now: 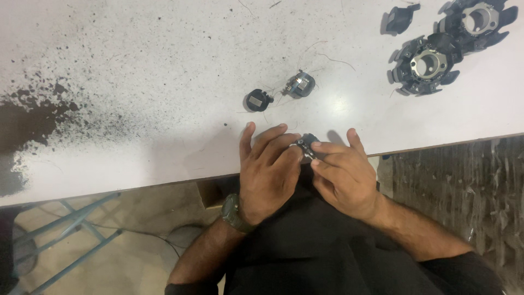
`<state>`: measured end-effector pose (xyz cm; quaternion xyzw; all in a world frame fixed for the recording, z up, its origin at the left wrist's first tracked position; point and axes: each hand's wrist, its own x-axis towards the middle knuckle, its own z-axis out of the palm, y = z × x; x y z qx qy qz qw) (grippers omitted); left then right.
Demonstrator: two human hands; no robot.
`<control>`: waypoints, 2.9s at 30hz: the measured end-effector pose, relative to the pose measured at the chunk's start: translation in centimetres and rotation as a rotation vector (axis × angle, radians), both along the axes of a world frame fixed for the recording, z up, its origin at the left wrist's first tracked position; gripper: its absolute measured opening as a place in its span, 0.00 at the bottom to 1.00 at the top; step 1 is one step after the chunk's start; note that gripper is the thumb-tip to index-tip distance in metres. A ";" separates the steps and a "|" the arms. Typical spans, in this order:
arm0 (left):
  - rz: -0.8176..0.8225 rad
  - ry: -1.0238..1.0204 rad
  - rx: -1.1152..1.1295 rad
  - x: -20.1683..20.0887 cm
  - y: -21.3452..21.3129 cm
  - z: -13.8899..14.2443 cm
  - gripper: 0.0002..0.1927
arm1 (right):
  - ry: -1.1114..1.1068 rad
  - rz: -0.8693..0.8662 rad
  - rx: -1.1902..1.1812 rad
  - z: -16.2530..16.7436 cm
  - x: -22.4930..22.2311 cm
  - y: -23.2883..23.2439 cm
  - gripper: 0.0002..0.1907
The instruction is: The person sits at a white workbench assembling mecanum-style robot wheels. They pick up black roller components one at a time and press and fit each roller onto the lugs of a wheel hub, working through several hubs and placing finished wheels and loose parts on the table.
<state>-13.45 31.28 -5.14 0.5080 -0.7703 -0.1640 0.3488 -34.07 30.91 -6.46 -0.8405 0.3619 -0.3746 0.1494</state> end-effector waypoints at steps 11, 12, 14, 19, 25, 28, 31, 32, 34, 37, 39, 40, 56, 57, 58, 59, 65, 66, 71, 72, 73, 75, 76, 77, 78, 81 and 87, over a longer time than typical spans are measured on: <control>-0.009 0.015 0.021 0.0 -0.1 1.0 0.03 | -0.002 0.027 0.037 2.1 0.6 -0.4 0.15; -0.006 0.026 0.028 0.0 0.0 1.0 0.03 | 0.009 0.014 0.026 2.1 0.6 -0.4 0.15; -0.013 0.043 0.039 0.0 0.0 0.9 0.03 | 0.035 -0.015 0.013 2.0 0.7 -0.2 0.16; -0.014 0.027 0.058 0.3 0.3 0.7 0.05 | 0.063 0.002 0.017 2.3 0.6 -0.3 0.16; 0.140 -0.015 -0.021 1.4 -0.2 1.8 0.17 | 0.078 -0.122 -0.045 3.5 -0.3 -1.2 0.16; 0.092 -0.033 -0.004 1.3 -1.2 2.2 0.18 | 0.157 -0.182 0.038 3.5 0.0 -2.0 0.20; 0.084 -0.099 0.027 0.6 -2.1 2.4 0.08 | 0.196 -0.180 0.084 3.1 0.5 -2.4 0.22; 0.063 -0.062 0.025 0.5 -2.2 2.5 0.06 | 0.203 -0.176 0.092 2.9 0.6 -2.5 0.21; 0.028 0.011 0.032 0.4 -2.2 2.6 0.04 | 0.189 -0.165 0.080 2.7 0.6 -2.5 0.20; -0.031 0.100 0.033 0.9 -2.0 2.9 0.05 | 0.175 -0.160 0.080 2.4 0.4 -2.5 0.19; -0.023 0.054 0.019 1.5 -1.6 3.2 0.07 | 0.163 -0.162 0.070 2.3 0.2 -2.5 0.19; -0.022 0.030 0.009 1.7 -1.6 3.2 0.09 | 0.154 -0.164 0.060 2.2 0.2 -2.5 0.19; -0.111 -0.043 -0.136 1.8 -1.4 2.0 0.09 | 0.128 -0.183 0.060 1.9 0.0 -2.3 0.19; -0.132 -0.074 -0.180 1.7 -1.4 2.1 0.09 | 0.135 -0.177 0.058 2.0 0.0 -2.3 0.19; -0.155 -0.104 -0.225 1.5 -1.3 2.3 0.10 | 0.143 -0.171 0.057 2.1 0.0 -2.3 0.19; -0.165 -0.088 -0.209 1.2 -1.3 2.5 0.10 | 0.151 -0.166 0.056 2.1 0.0 -2.3 0.19; -0.072 0.082 0.021 -0.2 -1.8 3.5 0.10 | 0.181 -0.140 0.031 2.0 -0.1 -2.2 0.19; -0.059 0.143 0.070 -0.1 -1.9 3.6 0.09 | 0.178 -0.142 0.026 1.9 0.0 -2.2 0.19; -0.030 0.218 0.274 0.5 -1.7 3.6 0.07 | 0.193 -0.158 0.042 1.7 -0.1 -2.3 0.18; -0.016 0.211 0.284 0.5 -1.7 3.4 0.07 | 0.193 -0.161 0.051 1.7 -0.2 -2.2 0.18; 0.002 0.204 0.291 0.4 -1.6 3.2 0.06 | 0.191 -0.159 0.057 1.7 -0.2 -2.1 0.19; 0.009 0.217 0.262 0.1 -1.4 2.8 0.07 | 0.153 -0.161 0.042 1.7 -0.4 -1.8 0.20; 0.009 0.224 0.247 -0.1 -1.4 2.6 0.07 | 0.115 -0.164 0.021 1.6 -0.5 -1.5 0.20; -0.002 0.228 0.267 -0.2 -1.4 2.4 0.07 | 0.078 -0.170 0.001 1.6 -0.7 -1.1 0.21; -0.016 0.234 0.290 -0.3 -1.3 2.2 0.08 | 0.030 -0.151 -0.020 1.4 -0.7 -0.7 0.17; -0.011 0.269 0.221 -0.9 -0.8 1.7 0.08 | -0.085 -0.091 0.001 0.6 -0.8 0.6 0.14; 0.017 0.270 0.172 -1.7 -0.4 1.1 0.10 | -0.094 -0.067 0.060 -0.6 -0.6 1.1 0.14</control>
